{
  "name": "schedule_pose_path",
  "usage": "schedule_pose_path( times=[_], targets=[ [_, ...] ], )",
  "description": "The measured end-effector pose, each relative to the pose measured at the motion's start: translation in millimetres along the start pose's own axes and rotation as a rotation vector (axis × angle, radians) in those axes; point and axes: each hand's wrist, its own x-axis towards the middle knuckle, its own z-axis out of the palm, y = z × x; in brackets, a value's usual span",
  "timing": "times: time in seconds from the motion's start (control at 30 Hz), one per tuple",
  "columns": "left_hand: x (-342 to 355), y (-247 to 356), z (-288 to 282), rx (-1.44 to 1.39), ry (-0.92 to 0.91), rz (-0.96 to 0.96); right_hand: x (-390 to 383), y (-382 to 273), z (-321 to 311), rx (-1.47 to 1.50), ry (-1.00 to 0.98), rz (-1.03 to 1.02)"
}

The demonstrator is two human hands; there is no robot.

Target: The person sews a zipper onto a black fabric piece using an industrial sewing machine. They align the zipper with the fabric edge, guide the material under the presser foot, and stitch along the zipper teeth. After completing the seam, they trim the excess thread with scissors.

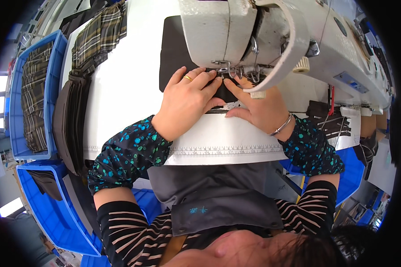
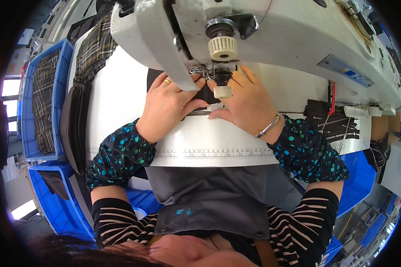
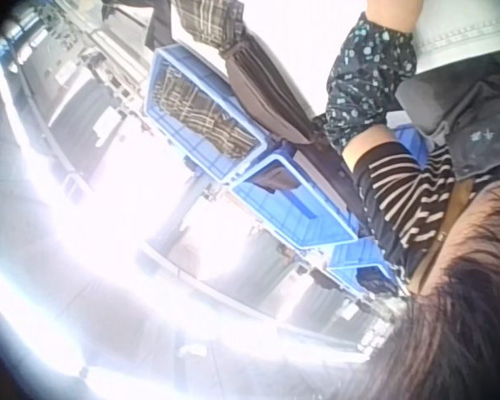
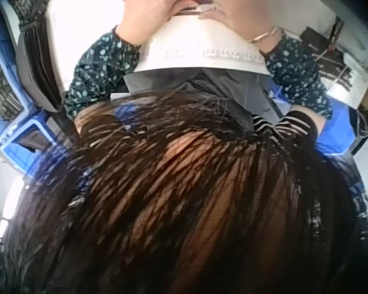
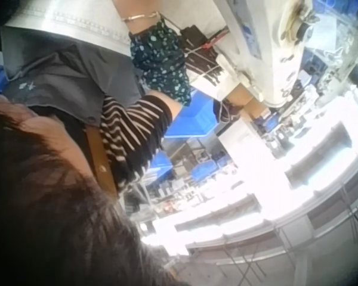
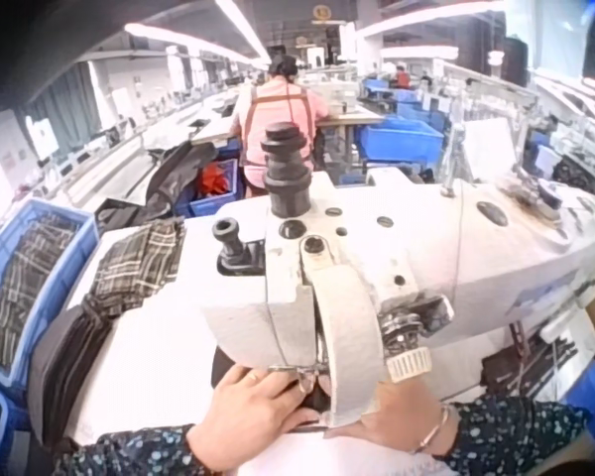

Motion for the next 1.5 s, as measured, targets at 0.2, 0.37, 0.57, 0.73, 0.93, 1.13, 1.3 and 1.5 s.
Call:
schedule_pose_path(
  times=[0.2,0.37,0.57,0.73,0.93,1.13,1.3,1.5],
  targets=[
    [-1.8,2.6,1.5,0.008,0.017,-0.004,-0.9,2.9,1.6,0.035,-0.031,0.007],
    [-1.5,1.1,1.3,0.008,0.018,0.002,-1.2,2.7,2.4,0.035,-0.021,0.001],
    [-2.9,4.2,1.4,0.011,0.017,-0.008,0.6,12.2,-5.0,0.343,-0.054,0.010],
    [-5.7,9.5,0.4,0.031,0.031,-0.004,-0.8,22.4,-18.4,1.120,-0.013,0.265],
    [-4.8,9.3,1.7,0.063,0.052,0.008,-0.3,4.9,0.6,0.192,0.002,0.055],
    [-3.2,6.1,3.8,0.059,0.056,0.006,-1.3,3.7,9.0,0.085,0.009,0.018],
    [-2.1,4.9,3.0,0.040,0.052,0.010,-0.6,4.5,8.1,0.081,-0.004,0.021],
    [-0.4,3.0,2.2,0.026,0.048,0.004,-0.2,5.1,7.6,0.065,0.005,0.008]
  ],
)
